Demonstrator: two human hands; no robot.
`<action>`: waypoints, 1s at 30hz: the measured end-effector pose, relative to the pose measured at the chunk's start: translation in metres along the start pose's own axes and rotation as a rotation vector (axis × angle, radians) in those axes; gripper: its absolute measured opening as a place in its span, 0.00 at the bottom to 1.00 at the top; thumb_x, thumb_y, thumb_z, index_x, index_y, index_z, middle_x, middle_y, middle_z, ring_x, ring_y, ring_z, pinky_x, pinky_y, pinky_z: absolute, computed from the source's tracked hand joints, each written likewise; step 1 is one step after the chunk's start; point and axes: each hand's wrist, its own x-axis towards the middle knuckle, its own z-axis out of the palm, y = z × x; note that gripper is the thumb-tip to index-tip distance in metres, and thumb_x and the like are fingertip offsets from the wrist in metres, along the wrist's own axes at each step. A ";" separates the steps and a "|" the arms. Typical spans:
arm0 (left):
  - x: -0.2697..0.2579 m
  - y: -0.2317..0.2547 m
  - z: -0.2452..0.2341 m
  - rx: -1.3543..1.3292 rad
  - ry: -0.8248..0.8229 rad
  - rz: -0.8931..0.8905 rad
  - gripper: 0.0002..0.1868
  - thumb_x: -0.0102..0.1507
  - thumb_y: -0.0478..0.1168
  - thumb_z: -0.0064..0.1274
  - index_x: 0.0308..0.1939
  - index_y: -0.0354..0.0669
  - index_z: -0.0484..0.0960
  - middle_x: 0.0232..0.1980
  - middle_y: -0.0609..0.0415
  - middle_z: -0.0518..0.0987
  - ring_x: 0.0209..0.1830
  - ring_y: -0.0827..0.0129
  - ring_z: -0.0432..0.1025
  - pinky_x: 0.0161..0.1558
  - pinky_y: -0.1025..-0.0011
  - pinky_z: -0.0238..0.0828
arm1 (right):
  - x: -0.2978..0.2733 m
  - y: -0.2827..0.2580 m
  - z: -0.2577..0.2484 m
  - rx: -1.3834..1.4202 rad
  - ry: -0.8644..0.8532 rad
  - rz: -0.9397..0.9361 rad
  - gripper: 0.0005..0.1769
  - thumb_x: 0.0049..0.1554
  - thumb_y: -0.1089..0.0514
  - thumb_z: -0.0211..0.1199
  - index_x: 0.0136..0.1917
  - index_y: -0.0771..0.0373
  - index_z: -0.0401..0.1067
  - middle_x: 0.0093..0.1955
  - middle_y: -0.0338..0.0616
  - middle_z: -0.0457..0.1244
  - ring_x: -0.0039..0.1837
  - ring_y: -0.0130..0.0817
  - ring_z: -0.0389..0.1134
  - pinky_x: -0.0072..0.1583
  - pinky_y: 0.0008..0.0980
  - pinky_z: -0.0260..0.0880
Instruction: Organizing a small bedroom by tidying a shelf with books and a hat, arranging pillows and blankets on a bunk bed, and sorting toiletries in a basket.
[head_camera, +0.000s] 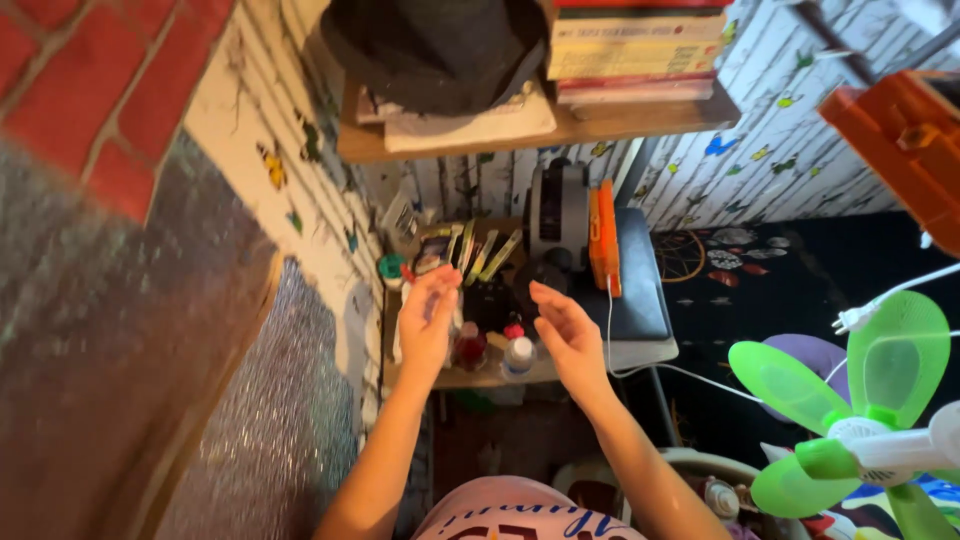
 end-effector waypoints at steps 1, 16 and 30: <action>0.016 0.000 0.002 -0.006 -0.012 0.011 0.16 0.70 0.33 0.52 0.62 0.34 0.77 0.57 0.51 0.81 0.56 0.71 0.74 0.60 0.72 0.69 | 0.014 -0.002 0.000 -0.003 0.008 -0.015 0.20 0.61 0.73 0.55 0.66 0.65 0.69 0.78 0.48 0.58 0.80 0.39 0.57 0.76 0.37 0.55; 0.226 0.045 -0.008 0.594 0.193 0.363 0.40 0.58 0.41 0.70 0.70 0.35 0.69 0.64 0.46 0.69 0.64 0.56 0.69 0.65 0.61 0.68 | 0.238 -0.026 0.022 0.132 0.134 -0.402 0.25 0.60 0.73 0.56 0.70 0.67 0.65 0.78 0.49 0.57 0.80 0.39 0.56 0.74 0.36 0.57; 0.293 0.027 -0.035 0.452 0.068 0.259 0.33 0.58 0.30 0.60 0.66 0.33 0.65 0.63 0.39 0.77 0.61 0.54 0.75 0.56 0.60 0.74 | 0.325 -0.019 0.018 0.004 0.194 -0.134 0.31 0.61 0.58 0.59 0.75 0.64 0.55 0.74 0.56 0.58 0.73 0.40 0.60 0.71 0.37 0.60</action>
